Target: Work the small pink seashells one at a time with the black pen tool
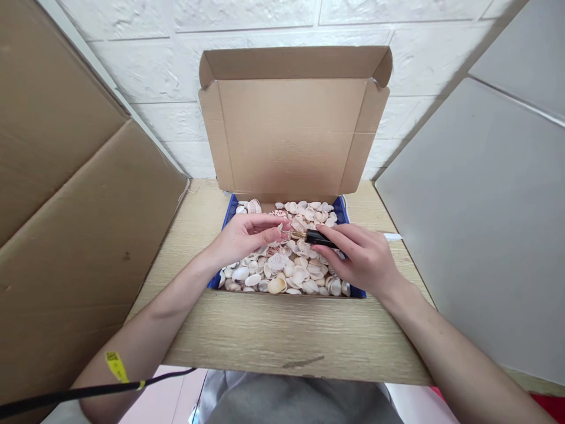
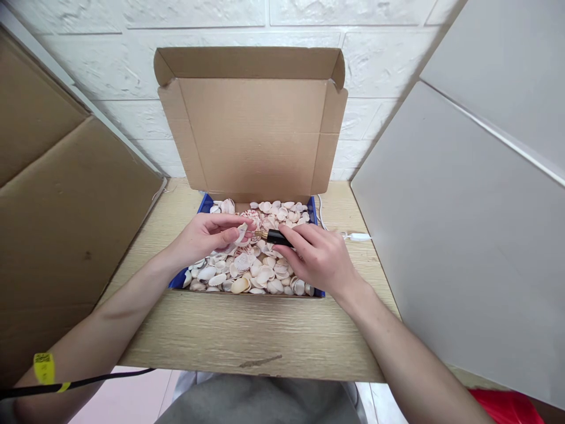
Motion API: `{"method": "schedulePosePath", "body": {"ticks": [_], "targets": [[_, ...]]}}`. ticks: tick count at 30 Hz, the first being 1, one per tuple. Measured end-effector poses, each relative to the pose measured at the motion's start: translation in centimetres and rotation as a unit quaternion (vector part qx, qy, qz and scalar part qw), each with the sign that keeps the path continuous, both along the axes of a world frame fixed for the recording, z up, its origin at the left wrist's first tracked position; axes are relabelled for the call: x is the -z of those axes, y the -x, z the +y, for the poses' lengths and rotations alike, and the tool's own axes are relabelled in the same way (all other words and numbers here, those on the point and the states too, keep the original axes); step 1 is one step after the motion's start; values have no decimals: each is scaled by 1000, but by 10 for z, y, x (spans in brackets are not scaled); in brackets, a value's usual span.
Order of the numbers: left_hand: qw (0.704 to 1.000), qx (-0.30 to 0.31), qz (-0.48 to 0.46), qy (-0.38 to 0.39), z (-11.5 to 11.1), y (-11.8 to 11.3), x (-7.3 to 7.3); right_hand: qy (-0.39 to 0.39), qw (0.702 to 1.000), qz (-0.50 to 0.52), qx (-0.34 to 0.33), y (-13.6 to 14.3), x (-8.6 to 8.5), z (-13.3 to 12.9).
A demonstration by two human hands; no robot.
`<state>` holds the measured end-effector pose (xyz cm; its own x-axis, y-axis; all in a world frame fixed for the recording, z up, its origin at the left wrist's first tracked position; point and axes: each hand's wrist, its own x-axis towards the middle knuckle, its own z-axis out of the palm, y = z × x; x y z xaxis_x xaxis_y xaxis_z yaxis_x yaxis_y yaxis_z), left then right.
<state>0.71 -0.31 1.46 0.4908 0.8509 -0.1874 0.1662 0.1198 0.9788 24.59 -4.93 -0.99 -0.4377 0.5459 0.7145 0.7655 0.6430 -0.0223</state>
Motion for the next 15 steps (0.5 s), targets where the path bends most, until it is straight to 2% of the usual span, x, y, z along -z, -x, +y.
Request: {"method": "schedulePosePath", "body": {"ticks": [9,15], "targets": [[1000,14,4,16,2,1,6,-66,998,-12,-10,-1,-2,0],[1000,13,9,11,2,3,7,-61,998,-22,-12,-1,-3,1]]}}
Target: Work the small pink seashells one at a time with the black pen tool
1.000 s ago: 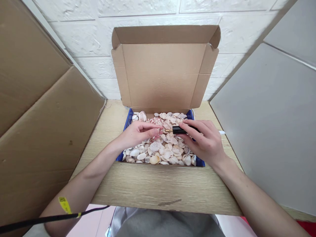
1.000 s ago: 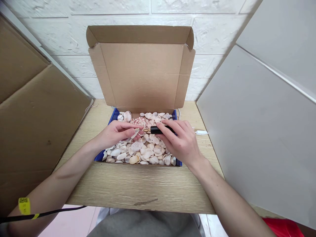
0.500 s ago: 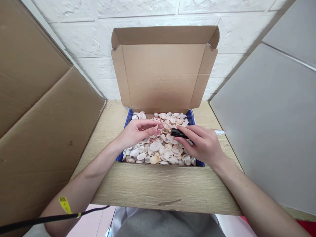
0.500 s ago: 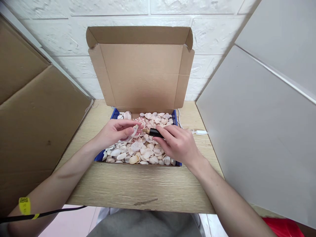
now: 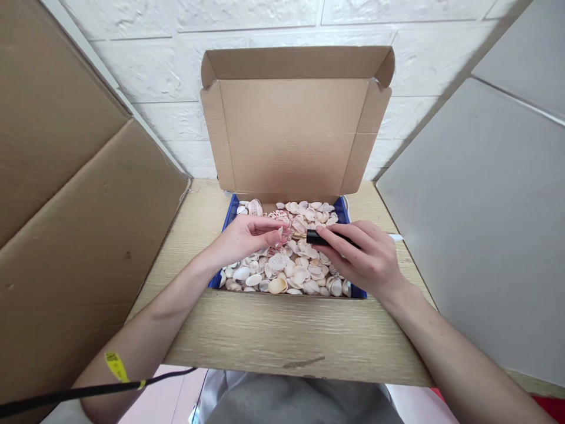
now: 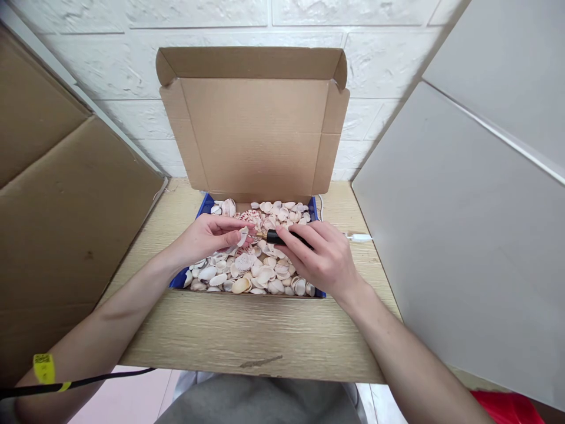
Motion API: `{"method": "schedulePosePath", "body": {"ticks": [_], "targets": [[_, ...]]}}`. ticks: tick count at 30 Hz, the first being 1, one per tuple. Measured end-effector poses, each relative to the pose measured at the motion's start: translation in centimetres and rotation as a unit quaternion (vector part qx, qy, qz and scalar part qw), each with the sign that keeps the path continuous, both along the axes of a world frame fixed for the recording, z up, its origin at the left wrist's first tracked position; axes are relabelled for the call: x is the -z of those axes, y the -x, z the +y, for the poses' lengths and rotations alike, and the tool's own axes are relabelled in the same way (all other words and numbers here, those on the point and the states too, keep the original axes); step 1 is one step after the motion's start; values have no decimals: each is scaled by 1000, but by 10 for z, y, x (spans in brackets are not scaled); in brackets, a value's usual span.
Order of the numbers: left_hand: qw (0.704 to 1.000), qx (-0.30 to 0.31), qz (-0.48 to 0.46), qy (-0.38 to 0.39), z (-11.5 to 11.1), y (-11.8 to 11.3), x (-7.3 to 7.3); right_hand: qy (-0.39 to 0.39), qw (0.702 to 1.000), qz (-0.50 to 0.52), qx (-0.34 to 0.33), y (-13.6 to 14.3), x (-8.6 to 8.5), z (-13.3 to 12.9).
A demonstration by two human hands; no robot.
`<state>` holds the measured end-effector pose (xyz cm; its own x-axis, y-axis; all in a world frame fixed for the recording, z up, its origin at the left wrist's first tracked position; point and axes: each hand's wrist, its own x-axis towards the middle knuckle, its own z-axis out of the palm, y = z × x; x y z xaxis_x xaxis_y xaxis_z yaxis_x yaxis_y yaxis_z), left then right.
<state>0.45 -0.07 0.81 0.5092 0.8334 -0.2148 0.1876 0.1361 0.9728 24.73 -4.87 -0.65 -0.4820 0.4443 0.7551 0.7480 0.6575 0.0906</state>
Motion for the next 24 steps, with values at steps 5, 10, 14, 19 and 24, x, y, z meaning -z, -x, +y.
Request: {"method": "schedulePosePath", "body": {"ticks": [5,10,14,19,24], "targets": [[1000,-16,-1,-20,0,-1,0,37,999,6,-1,1,4,0],[999,-12,-3,-31,0,-1,5,92,996,10,-12,3,6,-1],[1000,-13,-2,-21,0,0,5,119,993,14,-24,3,7,-1],[999,-11,0,-31,-2,-2,4,151,988,17,-33,4,7,-1],[999,-5,-10,-47,-3,-4,4,164,985,28,-42,7,8,-2]]}}
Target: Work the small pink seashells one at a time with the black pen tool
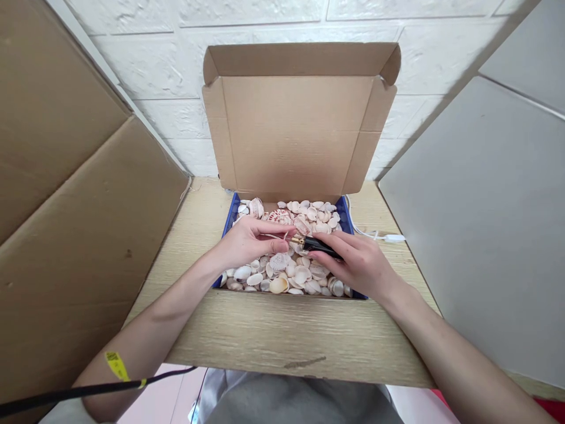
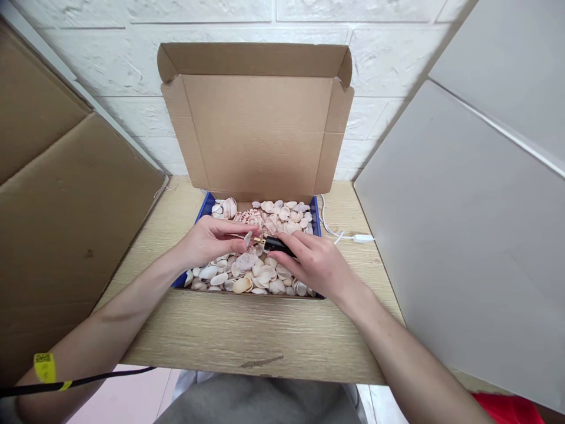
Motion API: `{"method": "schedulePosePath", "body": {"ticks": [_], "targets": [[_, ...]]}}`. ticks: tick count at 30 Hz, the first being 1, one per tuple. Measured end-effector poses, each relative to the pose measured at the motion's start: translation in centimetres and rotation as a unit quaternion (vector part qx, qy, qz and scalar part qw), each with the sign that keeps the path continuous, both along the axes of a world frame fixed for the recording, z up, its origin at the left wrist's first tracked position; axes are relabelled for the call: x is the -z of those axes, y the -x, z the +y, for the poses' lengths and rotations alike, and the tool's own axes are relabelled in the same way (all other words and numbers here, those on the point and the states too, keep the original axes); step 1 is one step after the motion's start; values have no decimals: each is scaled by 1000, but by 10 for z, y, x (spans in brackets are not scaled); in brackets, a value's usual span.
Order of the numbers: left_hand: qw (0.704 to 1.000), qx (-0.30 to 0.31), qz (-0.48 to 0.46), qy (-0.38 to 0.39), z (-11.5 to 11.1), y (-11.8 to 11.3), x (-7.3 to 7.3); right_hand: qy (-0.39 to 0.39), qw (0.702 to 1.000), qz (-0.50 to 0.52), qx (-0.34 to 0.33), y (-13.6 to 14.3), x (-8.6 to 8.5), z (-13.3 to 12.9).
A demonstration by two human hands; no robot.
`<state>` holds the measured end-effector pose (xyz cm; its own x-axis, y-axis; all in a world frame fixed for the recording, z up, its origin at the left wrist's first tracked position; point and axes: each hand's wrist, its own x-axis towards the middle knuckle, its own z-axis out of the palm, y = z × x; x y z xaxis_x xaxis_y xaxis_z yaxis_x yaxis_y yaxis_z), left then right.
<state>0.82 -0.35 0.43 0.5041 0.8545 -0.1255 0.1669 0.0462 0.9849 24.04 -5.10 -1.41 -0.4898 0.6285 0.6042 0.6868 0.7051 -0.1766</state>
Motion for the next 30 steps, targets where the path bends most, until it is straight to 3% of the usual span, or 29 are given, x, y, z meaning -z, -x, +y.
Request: {"method": "schedulePosePath", "body": {"ticks": [15,21,30], "targets": [[994,24,-20,-105,0,-2,6,76,997,29,-19,5,0,-3],[995,33,-23,-90,0,-1,5,79,996,48,-17,7,-2,-4],[998,60,3,-36,2,4,0,25,999,32,2,4,-2,-3]]}}
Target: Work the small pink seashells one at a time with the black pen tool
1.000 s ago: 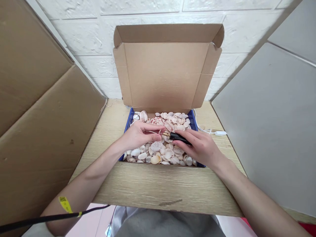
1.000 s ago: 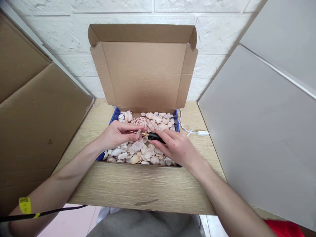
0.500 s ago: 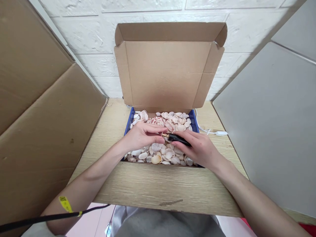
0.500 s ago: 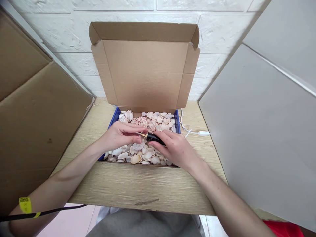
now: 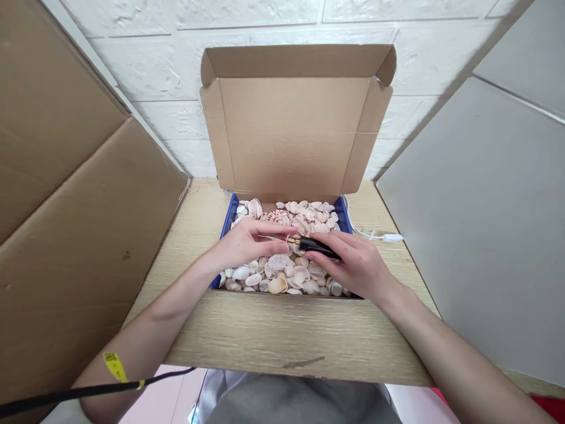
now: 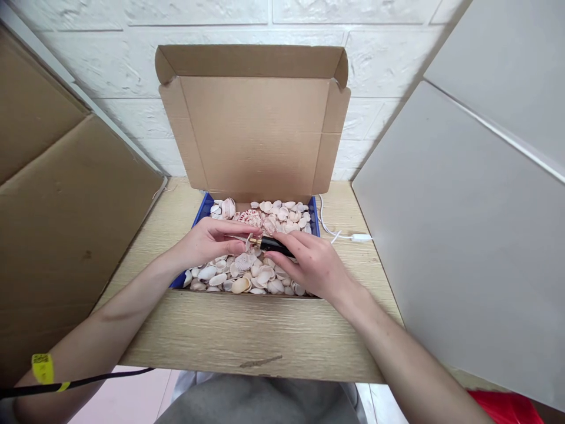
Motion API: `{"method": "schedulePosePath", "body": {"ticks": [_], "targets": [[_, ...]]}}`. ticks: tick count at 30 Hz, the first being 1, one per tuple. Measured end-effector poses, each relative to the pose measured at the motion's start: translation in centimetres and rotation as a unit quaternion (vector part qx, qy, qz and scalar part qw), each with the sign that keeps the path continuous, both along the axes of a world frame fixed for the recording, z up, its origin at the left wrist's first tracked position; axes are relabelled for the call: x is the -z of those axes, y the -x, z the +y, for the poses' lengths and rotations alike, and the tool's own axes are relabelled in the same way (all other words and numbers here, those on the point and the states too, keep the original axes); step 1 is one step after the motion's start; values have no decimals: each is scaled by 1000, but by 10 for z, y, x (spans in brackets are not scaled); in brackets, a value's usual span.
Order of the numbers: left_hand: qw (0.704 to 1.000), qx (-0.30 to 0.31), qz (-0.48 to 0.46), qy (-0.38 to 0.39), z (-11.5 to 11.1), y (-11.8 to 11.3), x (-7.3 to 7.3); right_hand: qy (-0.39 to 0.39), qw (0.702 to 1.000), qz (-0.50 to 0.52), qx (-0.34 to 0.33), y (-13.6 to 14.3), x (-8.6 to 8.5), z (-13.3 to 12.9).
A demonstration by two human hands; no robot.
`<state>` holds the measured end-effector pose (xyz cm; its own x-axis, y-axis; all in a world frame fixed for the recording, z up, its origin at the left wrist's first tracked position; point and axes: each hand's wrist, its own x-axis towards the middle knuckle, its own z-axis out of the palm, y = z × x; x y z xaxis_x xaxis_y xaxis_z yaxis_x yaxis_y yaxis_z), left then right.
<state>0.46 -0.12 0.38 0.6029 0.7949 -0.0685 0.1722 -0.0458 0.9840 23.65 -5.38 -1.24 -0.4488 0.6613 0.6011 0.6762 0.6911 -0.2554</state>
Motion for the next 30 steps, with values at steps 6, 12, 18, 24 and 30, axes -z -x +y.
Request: {"method": "schedulePosePath", "body": {"ticks": [6,12,18,24,30], "targets": [[1000,-26,14,5,0,-2,-1,10,1000,1,-14,-1,2,1],[1000,-4,-1,15,-1,-3,2,9,1000,1,-18,-2,2,1],[1000,-1,-2,19,-1,-3,1,1,1000,2,-21,-2,2,1],[999,4,-10,40,-2,-3,2,-11,1000,0,-23,-2,1,1],[999,-17,-16,29,-4,-5,-1,-21,1000,-12,-12,-2,0,2]]}}
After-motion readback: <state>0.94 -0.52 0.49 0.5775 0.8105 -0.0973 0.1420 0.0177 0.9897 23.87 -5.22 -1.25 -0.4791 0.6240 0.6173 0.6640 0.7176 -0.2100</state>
